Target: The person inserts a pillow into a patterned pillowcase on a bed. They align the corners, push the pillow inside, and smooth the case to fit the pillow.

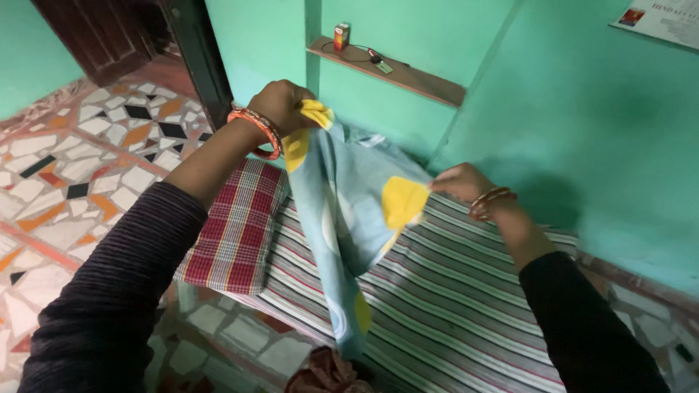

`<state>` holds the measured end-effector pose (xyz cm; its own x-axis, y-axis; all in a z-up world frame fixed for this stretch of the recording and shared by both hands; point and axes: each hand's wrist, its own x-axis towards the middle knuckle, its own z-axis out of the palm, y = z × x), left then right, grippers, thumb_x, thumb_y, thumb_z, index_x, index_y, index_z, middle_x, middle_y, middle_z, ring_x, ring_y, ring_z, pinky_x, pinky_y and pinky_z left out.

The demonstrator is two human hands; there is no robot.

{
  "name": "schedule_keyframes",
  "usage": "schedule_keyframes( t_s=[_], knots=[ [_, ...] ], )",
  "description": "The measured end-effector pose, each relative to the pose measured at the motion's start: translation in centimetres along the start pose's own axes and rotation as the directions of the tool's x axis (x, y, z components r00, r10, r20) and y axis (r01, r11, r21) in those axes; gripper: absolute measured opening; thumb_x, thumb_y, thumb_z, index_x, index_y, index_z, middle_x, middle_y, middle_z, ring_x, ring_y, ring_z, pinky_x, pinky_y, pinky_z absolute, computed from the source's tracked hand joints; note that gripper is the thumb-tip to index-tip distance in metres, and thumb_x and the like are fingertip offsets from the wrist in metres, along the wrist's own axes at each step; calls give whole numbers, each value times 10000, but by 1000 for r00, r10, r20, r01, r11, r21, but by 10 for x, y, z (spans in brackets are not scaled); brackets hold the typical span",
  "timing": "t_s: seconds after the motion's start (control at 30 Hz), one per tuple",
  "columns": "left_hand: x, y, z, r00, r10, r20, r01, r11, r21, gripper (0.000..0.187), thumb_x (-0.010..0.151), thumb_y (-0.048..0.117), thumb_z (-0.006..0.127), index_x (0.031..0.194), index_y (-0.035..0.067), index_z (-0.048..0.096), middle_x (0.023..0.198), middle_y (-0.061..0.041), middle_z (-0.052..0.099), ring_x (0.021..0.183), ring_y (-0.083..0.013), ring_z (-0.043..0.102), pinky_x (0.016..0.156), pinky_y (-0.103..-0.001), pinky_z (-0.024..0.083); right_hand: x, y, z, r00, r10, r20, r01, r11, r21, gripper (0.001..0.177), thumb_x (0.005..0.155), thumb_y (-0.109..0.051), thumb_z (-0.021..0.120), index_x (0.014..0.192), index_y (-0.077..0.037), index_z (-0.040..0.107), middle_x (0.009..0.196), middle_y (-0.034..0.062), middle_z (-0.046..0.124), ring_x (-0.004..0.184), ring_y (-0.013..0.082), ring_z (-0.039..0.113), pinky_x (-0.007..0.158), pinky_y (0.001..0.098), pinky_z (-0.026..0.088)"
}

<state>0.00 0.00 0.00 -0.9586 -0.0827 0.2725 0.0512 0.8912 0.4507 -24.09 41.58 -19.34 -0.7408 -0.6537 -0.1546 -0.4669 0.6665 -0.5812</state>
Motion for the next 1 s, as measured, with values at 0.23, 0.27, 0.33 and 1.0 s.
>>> schedule_keyframes(
  t_s=[0.23, 0.27, 0.33, 1.0],
  knots=[
    [15, -63, 6, 987, -10, 162, 49, 971, -236, 373, 793, 366, 839, 1046, 96, 801, 877, -63, 787, 781, -171, 732, 751, -327, 575, -13, -60, 13, 897, 306, -319, 163, 442, 882, 382, 898, -387, 719, 999, -21, 684, 872, 59, 718, 763, 170, 712, 689, 338, 591],
    [17, -71, 12, 988, -5, 154, 47, 962, -271, 371, 817, 371, 822, 1042, 77, 794, 865, -68, 781, 773, -168, 731, 742, -326, 577, -11, -74, 15, 865, 360, -348, 173, 438, 882, 417, 904, -411, 746, 967, -5, 670, 839, 53, 677, 711, 178, 675, 645, 359, 567],
    [23, -89, 16, 989, -19, 144, 64, 947, -313, 393, 868, 403, 791, 1034, 46, 783, 840, -78, 764, 767, -164, 716, 728, -325, 571, -18, -99, 22, 859, 371, -353, 113, 534, 838, 454, 916, -467, 748, 946, -19, 684, 804, 35, 640, 657, 166, 620, 595, 363, 524],
    [4, -122, 26, 908, -20, 418, -49, 987, 155, 815, 559, 506, 968, 1204, 63, 741, 1060, -163, 760, 981, -300, 726, 916, -393, 551, -86, -115, 13, 910, -25, -413, -130, 930, -343, 289, 747, -301, 719, 984, -140, 752, 886, 147, 729, 850, 393, 689, 770, 506, 538]
  ],
)
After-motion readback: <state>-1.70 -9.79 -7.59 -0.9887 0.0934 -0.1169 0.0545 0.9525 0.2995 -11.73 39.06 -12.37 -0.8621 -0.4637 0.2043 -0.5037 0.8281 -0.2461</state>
